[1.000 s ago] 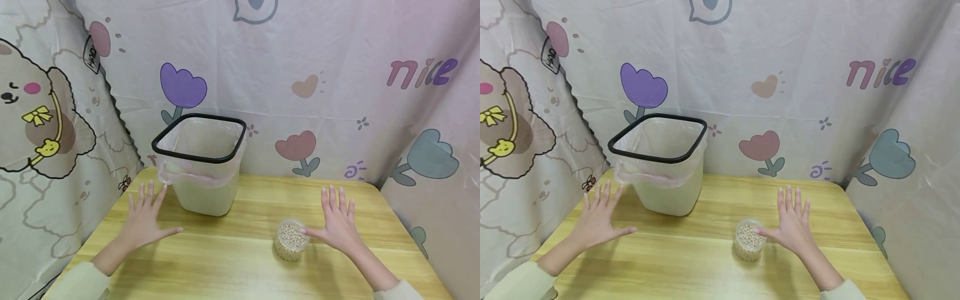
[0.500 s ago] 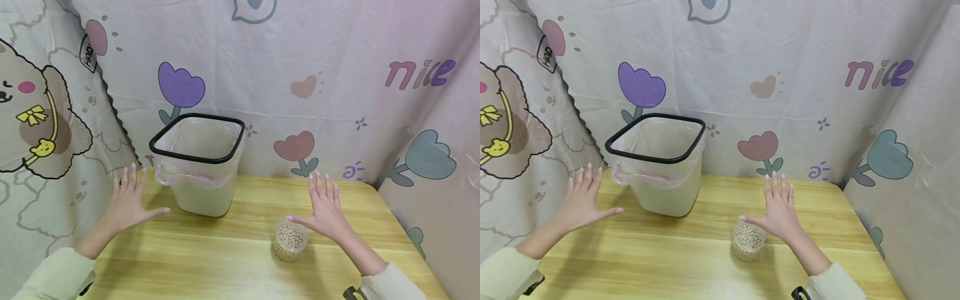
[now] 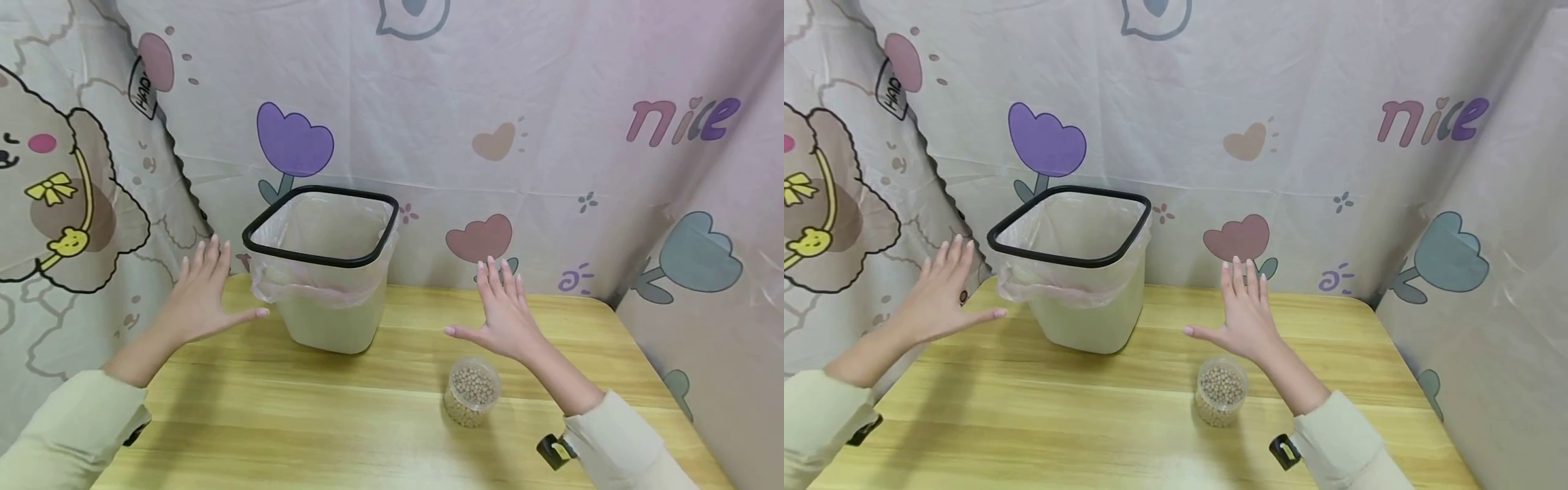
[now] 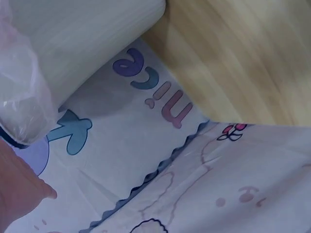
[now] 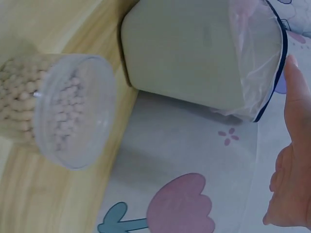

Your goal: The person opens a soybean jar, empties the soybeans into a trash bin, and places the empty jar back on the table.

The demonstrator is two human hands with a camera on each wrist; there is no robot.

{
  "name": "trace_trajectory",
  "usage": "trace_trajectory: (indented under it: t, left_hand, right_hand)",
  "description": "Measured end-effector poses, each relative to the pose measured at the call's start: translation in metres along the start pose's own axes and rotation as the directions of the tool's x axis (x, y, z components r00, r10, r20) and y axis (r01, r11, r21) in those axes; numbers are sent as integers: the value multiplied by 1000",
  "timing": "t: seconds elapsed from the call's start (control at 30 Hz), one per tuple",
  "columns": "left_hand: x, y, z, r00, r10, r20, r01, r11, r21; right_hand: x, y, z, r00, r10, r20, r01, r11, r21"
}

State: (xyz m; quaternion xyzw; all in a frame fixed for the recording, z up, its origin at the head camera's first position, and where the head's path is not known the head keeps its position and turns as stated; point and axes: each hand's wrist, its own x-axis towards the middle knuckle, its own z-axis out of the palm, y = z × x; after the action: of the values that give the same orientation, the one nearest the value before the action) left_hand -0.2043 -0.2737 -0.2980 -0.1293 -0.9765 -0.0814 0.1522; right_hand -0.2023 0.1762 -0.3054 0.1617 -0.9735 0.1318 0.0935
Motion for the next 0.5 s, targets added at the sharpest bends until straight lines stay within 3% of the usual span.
trace_trajectory:
  t: [0.2,0.5]
  left_hand:
    - [11,1,-10,999,37,24,-37,999,-18]
    - [25,5,-20,996,43,80,-39,998,-51]
  right_hand:
    - [17,-15,-8,999,-35,34,35,999,11]
    - [41,-35,-21,991,-113,71,109,992,59]
